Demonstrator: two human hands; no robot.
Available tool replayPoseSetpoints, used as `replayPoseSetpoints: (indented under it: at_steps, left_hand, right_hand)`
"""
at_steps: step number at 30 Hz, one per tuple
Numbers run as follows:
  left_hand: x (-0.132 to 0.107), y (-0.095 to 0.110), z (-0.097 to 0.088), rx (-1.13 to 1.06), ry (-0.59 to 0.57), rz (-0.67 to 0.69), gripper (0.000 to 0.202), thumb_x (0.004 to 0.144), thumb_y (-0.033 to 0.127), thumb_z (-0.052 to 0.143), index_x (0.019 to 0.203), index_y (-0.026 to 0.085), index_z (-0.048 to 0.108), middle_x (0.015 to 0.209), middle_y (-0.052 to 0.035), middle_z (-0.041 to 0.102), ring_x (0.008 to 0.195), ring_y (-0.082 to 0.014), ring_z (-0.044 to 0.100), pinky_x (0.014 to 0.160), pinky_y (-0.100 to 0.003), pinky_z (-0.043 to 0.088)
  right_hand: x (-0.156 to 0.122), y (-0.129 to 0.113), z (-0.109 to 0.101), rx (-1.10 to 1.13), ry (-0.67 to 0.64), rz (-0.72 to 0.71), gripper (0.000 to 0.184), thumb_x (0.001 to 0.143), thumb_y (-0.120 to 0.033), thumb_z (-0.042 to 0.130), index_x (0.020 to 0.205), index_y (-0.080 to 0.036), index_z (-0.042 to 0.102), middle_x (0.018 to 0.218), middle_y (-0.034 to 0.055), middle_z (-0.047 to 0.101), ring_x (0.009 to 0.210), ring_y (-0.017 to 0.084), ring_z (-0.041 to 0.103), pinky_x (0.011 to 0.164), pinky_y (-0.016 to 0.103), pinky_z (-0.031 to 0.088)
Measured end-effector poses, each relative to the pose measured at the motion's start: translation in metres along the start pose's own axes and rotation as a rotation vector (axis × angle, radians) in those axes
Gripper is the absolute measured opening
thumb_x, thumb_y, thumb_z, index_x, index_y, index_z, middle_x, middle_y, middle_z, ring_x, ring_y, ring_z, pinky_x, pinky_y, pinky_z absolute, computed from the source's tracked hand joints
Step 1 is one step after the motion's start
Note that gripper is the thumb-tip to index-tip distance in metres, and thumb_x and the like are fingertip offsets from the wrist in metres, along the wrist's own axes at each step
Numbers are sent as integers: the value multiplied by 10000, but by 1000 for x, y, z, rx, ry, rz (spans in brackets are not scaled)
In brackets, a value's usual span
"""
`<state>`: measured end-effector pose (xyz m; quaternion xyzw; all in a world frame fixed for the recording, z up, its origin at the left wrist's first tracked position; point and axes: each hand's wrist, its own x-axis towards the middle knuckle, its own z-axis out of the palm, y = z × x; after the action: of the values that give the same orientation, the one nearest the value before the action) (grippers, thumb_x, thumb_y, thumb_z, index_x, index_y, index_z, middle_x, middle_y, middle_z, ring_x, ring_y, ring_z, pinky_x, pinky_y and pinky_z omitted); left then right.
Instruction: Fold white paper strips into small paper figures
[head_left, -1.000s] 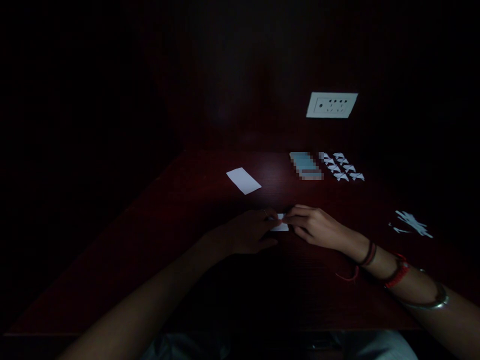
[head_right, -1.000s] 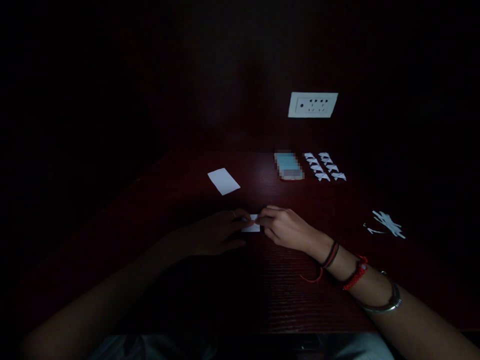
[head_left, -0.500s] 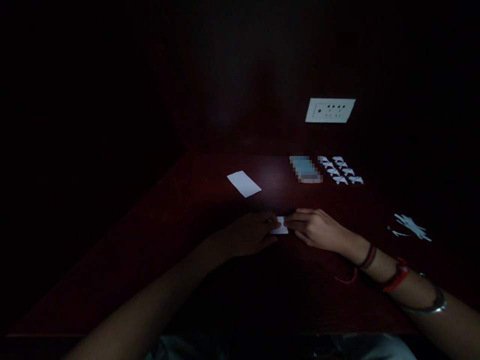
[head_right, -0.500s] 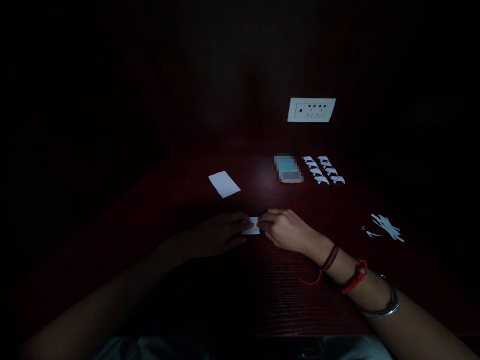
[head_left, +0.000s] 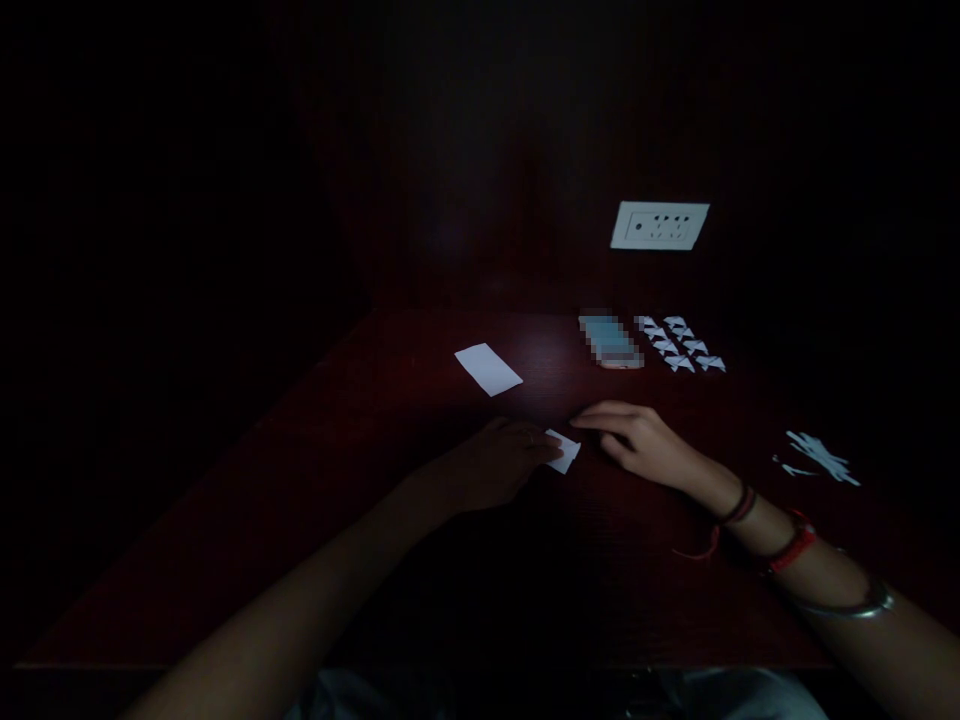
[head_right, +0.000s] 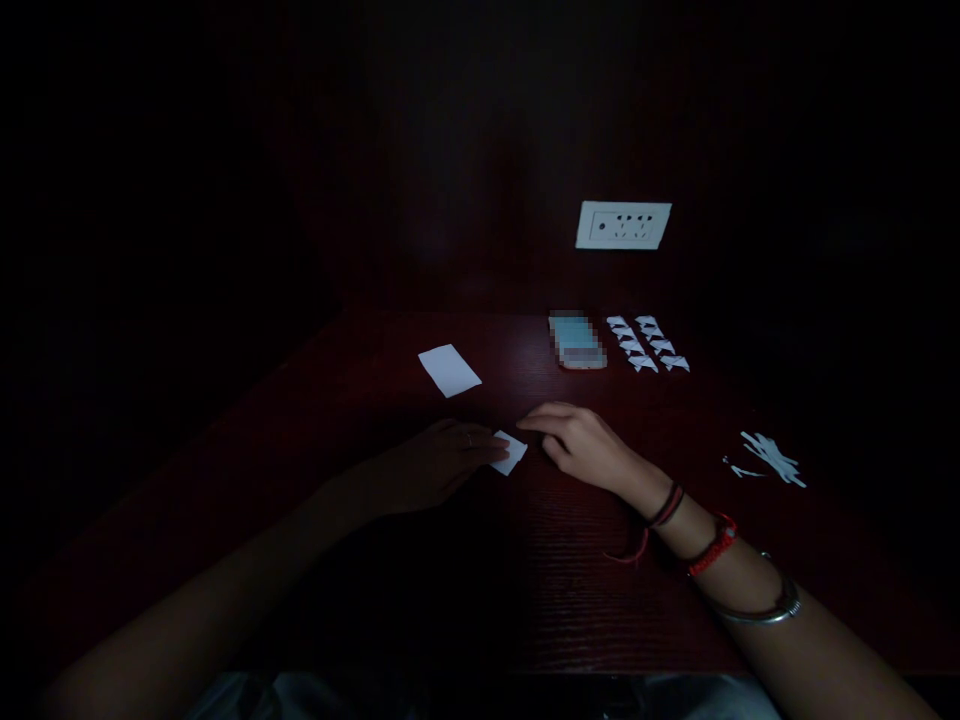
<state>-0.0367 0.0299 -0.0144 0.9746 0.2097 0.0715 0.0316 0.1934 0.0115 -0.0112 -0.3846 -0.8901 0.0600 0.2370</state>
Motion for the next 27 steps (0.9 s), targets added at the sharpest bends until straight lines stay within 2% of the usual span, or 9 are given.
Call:
replayPoseSetpoints:
  at_steps: [3,6,9,16,20,25,27]
  left_hand:
    - [0,-5,2,-35,-28,48,530,740,25,386,1222,237,335,1281,13,363,1157,-168,311,929,-342,273]
    - [1,-8,4,-13,11,42,504,740,24,391,1188,254,390,1282,-10,347,1133,-169,343,911,-337,289]
    - [3,-7,7,28,36,35,472,747,37,405,1169,250,417,1237,-36,390,1108,-182,370,893,-342,300]
    - [5,4,5,64,10,8,470,779,59,378,1217,229,351,1272,-42,365,1144,-194,329,918,-368,274]
    - [6,3,8,46,18,17,487,799,80,373,1241,274,308,1287,-34,340,1162,-199,308,923,-377,270]
    - [5,0,16,8,42,23,432,816,109,374,1210,287,361,1296,-33,323,1180,-203,287,924,-375,276]
    - [4,1,15,4,30,20,450,803,88,372,1215,267,354,1301,-43,317,1193,-207,266,929,-385,270]
  right_hand:
    - [2,3,3,99,27,40,341,739,-93,412,1022,-190,576,997,40,584,924,147,529,820,293,423]
    - [3,4,8,173,9,76,290,751,-132,435,988,-185,593,971,47,591,894,145,538,799,293,427]
    - [6,6,12,238,1,129,266,745,-146,454,959,-179,607,941,49,597,859,139,546,773,281,429]
    - [12,10,22,486,36,434,253,722,-196,496,946,-149,604,903,58,630,793,147,570,730,292,443]
    - [12,6,24,646,19,556,304,674,-144,529,973,-110,576,854,65,634,778,137,574,743,288,448]
    - [12,5,22,541,64,575,347,629,-107,557,975,-127,577,870,52,611,795,134,552,770,287,435]
    - [12,5,22,582,50,572,361,628,-86,550,985,-134,566,836,38,606,764,124,548,755,287,441]
